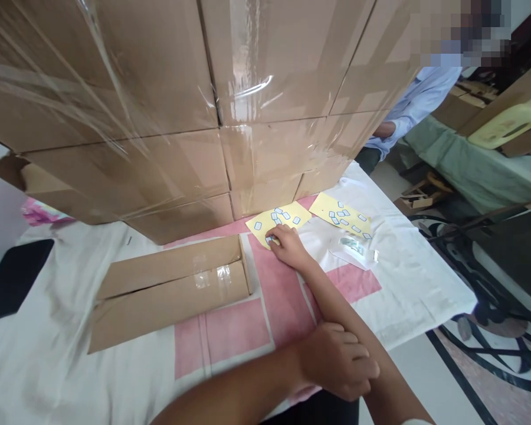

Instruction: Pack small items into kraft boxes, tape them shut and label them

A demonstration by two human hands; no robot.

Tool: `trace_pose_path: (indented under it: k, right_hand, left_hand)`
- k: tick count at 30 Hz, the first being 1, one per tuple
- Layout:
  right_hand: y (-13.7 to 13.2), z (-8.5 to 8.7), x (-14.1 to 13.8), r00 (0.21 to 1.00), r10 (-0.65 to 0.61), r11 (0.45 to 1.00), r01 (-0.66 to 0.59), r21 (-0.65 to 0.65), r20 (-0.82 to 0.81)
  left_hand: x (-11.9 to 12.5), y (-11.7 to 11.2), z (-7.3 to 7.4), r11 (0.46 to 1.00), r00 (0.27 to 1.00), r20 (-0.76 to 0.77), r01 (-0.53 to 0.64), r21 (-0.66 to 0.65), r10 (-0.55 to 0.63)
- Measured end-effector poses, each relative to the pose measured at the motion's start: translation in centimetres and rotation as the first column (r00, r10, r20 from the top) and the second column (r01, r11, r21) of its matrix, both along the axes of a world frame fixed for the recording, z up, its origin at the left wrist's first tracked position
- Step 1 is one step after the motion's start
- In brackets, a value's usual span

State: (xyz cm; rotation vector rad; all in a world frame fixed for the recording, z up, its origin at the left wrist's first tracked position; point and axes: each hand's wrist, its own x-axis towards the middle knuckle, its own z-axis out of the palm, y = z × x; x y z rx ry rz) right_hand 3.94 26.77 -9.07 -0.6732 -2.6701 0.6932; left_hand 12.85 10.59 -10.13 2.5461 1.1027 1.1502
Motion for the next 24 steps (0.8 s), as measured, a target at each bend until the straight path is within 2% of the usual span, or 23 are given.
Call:
trace_pose_path:
  k: [4,8,24]
  right_hand:
    - [0.3,0.2,0.0,1.0,0.004,0.999,-0.004,-0.038,0.015]
    - [0.2,0.5,0.0,0.999,-0.003,1.0,0.003,-0.011,0.054]
    - [-0.9,0.5,0.0,0.997,-0.054,0.998,0.052,0.04,0.059]
  left_hand:
    - [0.1,0.0,0.1,1.0,1.0,-0.022,-0.006,0.005,0.007]
    - [0.1,0.0,0.1,1.0,1.0,-0.015,-0.016,0.024,0.017]
    - [0.0,0.0,0.1,0.999,0.999,-0.043,0.03,-0.034,-0.032]
